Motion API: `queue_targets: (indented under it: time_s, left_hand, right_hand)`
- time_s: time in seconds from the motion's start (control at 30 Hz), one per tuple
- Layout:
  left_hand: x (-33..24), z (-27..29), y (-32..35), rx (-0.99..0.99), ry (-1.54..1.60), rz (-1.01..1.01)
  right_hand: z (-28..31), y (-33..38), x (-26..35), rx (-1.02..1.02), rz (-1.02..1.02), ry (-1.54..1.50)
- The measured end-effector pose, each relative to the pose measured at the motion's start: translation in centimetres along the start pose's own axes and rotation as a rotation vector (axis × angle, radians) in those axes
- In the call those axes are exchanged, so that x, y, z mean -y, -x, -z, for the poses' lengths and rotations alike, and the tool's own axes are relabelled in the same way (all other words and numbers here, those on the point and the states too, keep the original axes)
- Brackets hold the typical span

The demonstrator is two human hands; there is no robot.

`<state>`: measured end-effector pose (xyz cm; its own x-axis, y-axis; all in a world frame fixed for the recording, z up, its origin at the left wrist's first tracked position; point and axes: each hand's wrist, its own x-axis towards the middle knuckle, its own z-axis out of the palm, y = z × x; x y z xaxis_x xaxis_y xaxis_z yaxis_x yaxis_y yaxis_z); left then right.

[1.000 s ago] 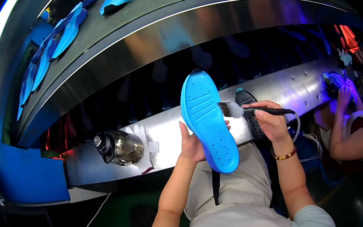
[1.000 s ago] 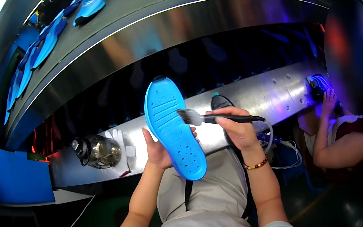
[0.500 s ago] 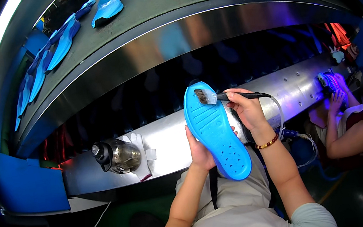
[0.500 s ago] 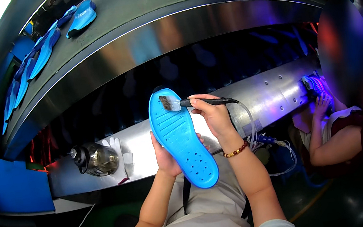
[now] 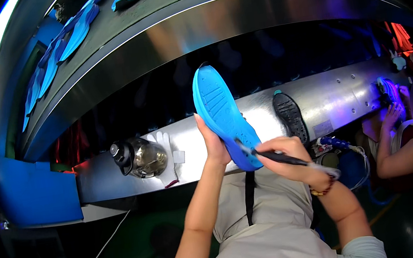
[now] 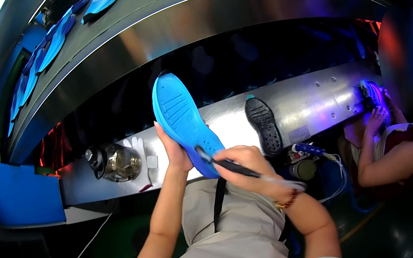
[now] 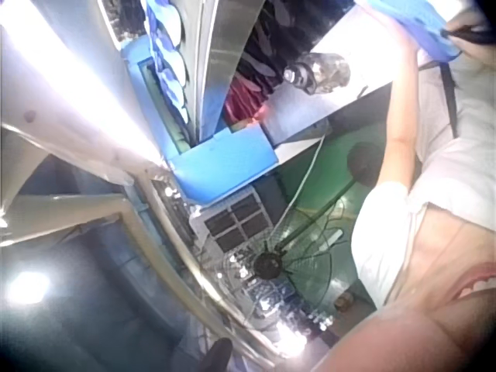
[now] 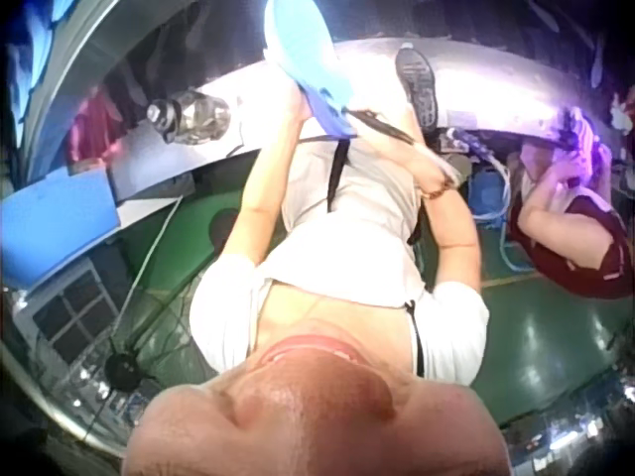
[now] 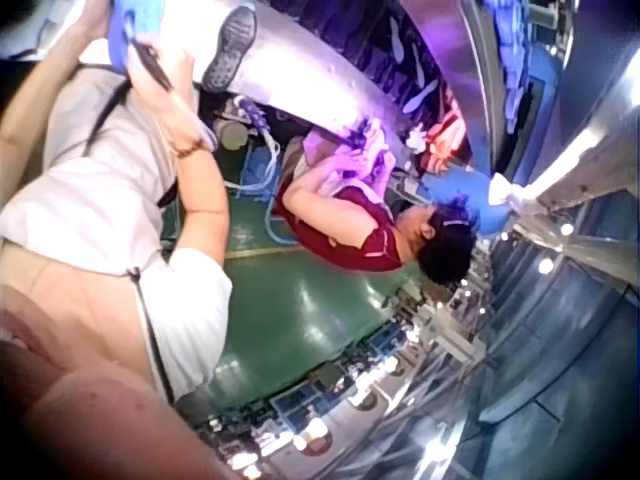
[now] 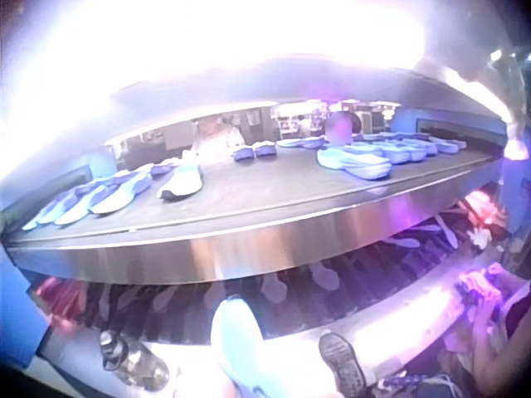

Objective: The person applies a liquid with a brush to blue footwear soles and places them onto a moving conveyor belt.

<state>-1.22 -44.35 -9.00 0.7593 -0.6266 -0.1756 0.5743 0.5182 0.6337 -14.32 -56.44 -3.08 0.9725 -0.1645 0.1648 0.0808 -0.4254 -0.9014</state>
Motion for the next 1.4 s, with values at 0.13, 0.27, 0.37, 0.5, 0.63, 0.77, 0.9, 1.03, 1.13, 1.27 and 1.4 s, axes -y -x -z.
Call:
queue_targets:
  time_s: [0.13,0.27,0.37,0.5,0.63,0.77,0.9,1.03,1.13,1.27,1.4]
  left_hand:
    - [-1.1,-1.2,1.5,0.105,0.077,0.133]
    - [0.3,-3.5,3.3,0.186,0.2,0.266]
    - [0.9,-4.2,3.8,0.27,0.254,0.225]
    - [0.2,-5.2,3.9,-0.041,0.114,0.187]
    - [0.5,-3.3,3.4,0.443,0.153,0.225]
    - [-0.5,-5.0,4.0,0.01,0.013,0.056]
    - [-0.1,-5.9,3.6,-0.128,-0.072,-0.148]
    - [-0.5,-4.4,3.1,0.325,0.209,-0.098]
    - [-0.6,-4.2,2.5,0.198,0.249,-0.219]
    - [-0.7,-5.1,2.8,0.242,0.293,-0.43]
    - [-1.6,-3.2,2.1,0.504,0.244,-0.497]
  right_hand:
    - [3.5,0.5,0.4,0.093,-0.084,-0.333]
    - [4.3,-4.1,1.8,-0.272,0.081,-0.486]
    - [3.2,-4.6,1.8,-0.116,0.036,-0.383]
    - [3.7,-2.7,2.6,0.239,0.092,-0.543]
    - [4.2,-4.0,2.1,-0.114,0.012,-0.507]
    - [3.9,-2.9,2.6,0.198,0.331,-0.309]
    - [4.9,-3.2,2.5,-0.025,0.039,-0.408]
    - [4.4,-2.3,3.0,0.162,0.458,-0.091]
    - [5.2,-2.0,2.7,0.158,0.35,-0.316]
    - [4.7,-1.8,2.0,0.139,0.414,-0.163]
    - [5.7,-0.7,2.6,0.291,0.42,-0.294]
